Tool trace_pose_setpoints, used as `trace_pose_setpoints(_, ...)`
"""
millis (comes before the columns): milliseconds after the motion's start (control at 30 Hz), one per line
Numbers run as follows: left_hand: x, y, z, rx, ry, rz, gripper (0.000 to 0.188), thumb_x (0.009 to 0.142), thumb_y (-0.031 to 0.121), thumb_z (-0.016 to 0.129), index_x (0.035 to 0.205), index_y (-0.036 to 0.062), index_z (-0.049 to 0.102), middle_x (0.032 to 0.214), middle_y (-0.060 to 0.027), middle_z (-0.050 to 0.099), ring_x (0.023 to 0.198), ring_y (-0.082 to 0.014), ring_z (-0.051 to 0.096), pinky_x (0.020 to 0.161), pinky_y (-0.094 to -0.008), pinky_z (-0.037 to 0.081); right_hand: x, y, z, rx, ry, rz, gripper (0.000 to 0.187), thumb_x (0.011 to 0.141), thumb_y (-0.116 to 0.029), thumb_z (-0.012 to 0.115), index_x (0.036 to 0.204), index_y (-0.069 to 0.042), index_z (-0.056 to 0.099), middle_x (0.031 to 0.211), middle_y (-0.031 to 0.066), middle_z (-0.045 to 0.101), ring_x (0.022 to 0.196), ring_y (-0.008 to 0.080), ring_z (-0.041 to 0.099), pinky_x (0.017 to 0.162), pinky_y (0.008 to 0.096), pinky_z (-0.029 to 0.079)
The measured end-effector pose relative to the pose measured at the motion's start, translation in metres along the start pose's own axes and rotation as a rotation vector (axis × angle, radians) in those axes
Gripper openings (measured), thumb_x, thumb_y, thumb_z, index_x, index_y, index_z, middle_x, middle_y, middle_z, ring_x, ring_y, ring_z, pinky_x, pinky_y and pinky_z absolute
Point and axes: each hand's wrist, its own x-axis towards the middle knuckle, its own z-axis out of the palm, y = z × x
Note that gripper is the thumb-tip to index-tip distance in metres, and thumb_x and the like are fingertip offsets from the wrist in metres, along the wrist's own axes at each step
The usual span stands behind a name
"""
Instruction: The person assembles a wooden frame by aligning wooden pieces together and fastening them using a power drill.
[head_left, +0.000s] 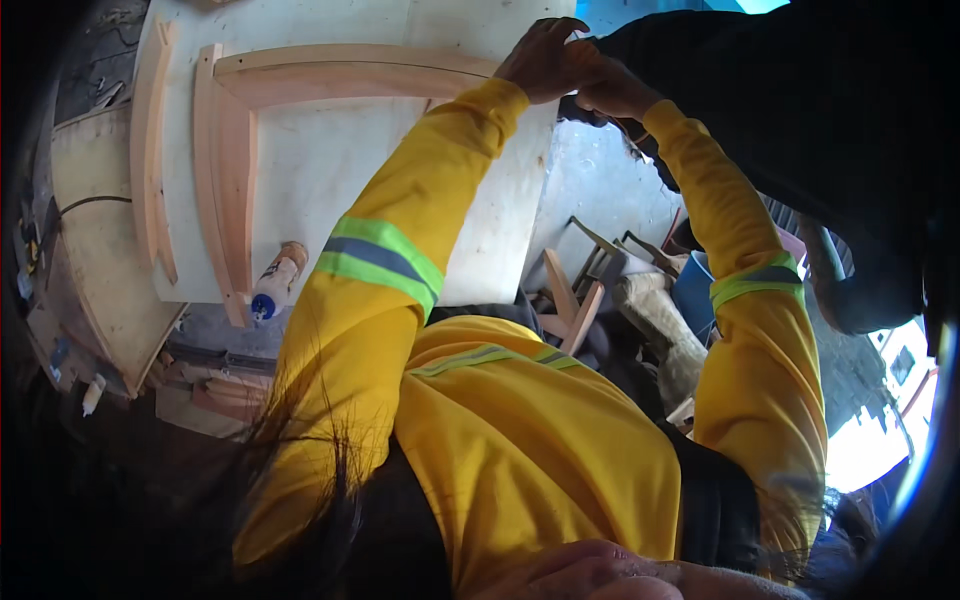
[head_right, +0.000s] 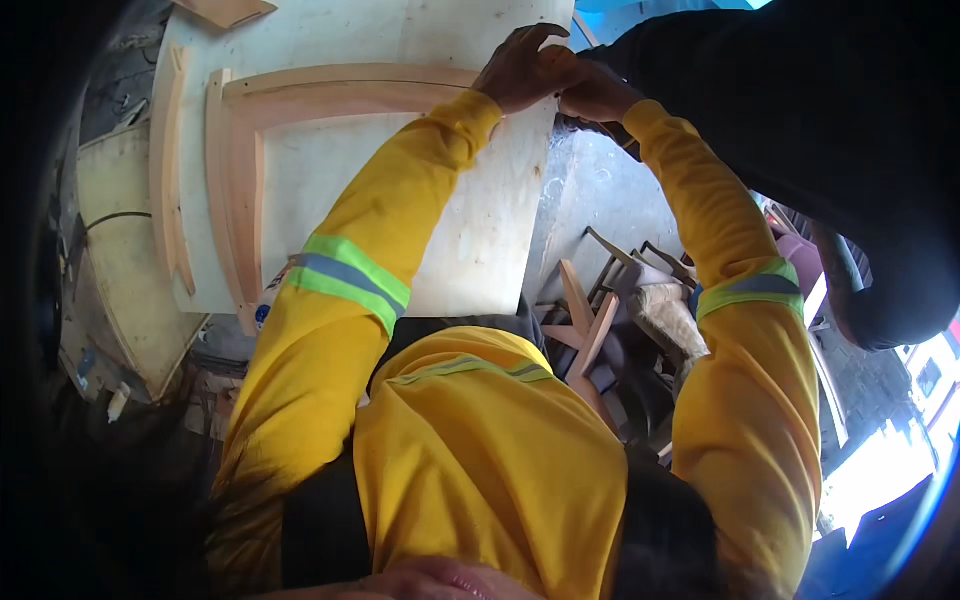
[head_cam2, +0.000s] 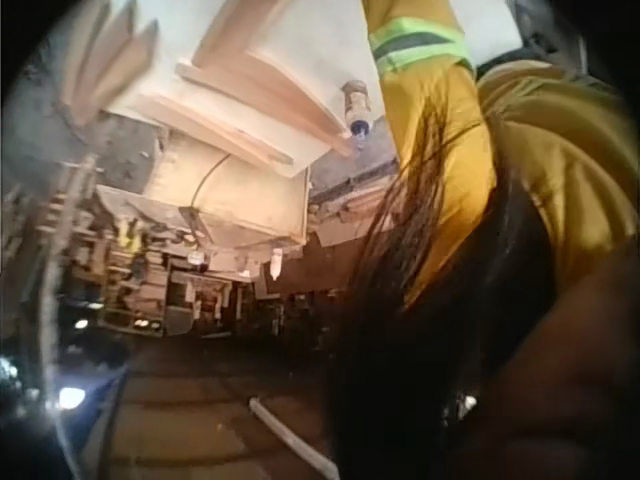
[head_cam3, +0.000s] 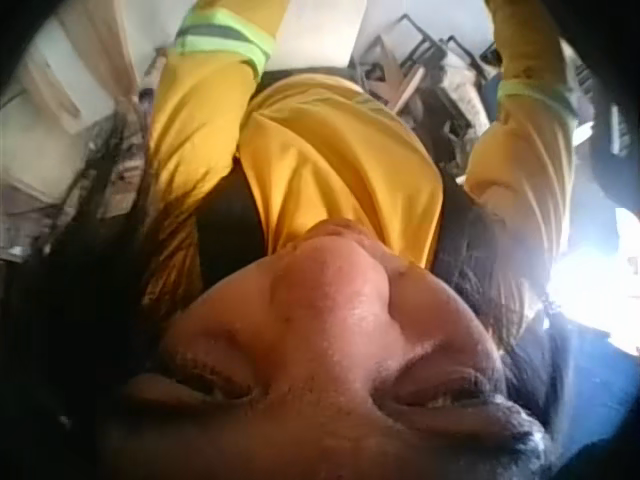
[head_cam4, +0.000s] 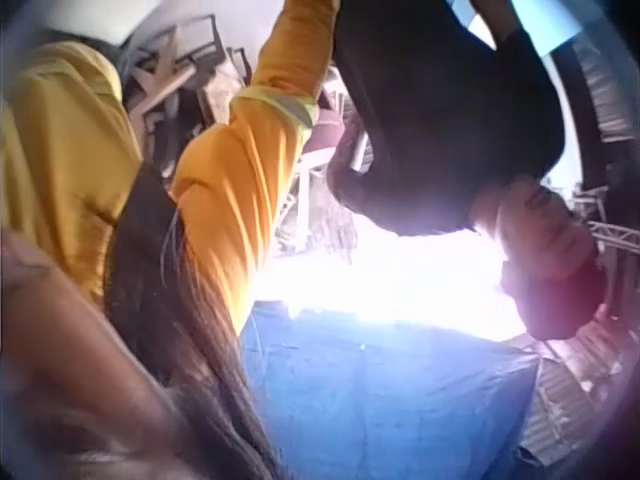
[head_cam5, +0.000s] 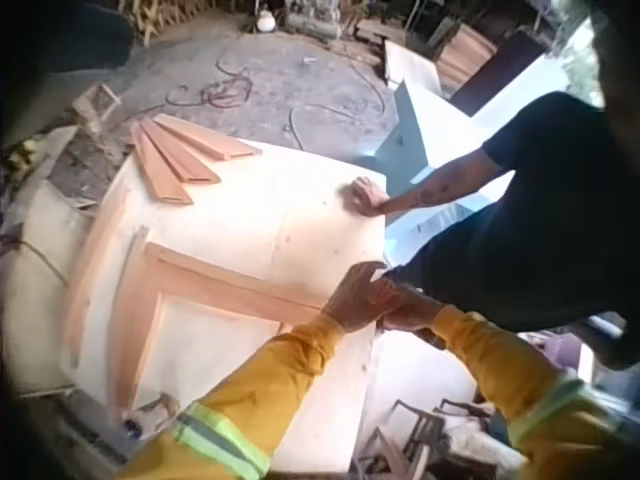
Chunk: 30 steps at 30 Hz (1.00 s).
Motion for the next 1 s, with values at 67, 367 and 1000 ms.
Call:
trace_pose_setpoints(67,-0.021,-0.019,-0.034,0.128,0.009,0.035,0.078,0.083,0.051,0.08,0.133,-0.0022,0.054,0.141,-0.0242,0.055,0.133,-0.038,0.051,0.112,-0.0476,0.042,-0.006,-0.004,0.009,-0.187,0.136,-0.064,0.023,0.08,-0.018,0.068,0.096,-0.003,0.07,0.088,0.0191,0.074,0.081,0.0346,0.073,0.077,0.0437,0.057)
trace_pose_setpoints(367,-0.163,-0.042,-0.099,0.444,-0.057,-0.198,0.099,0.088,0.062,0.068,0.151,-0.006,0.034,0.152,-0.028,0.044,0.143,-0.0437,0.04,0.12,-0.0493,0.032,-0.117,0.035,0.136,0.263,0.625,0.063,0.036,0.078,-0.016,0.078,0.109,0.0,0.069,0.099,0.0179,0.075,0.094,0.0301,0.075,0.084,0.0397,0.059)
trace_pose_setpoints(1000,-0.474,0.167,-0.337,-0.356,-0.123,-1.04,0.05,0.093,0.025,0.077,0.131,-0.0011,0.059,0.122,-0.015,0.07,0.112,-0.0237,0.068,0.098,-0.0376,0.054,-0.024,-0.104,0.307,-0.343,0.453,0.147,0.111,0.063,-0.022,0.087,0.155,-0.002,0.029,0.139,0.023,0.05,0.127,0.0441,0.052,0.102,0.0558,0.047)
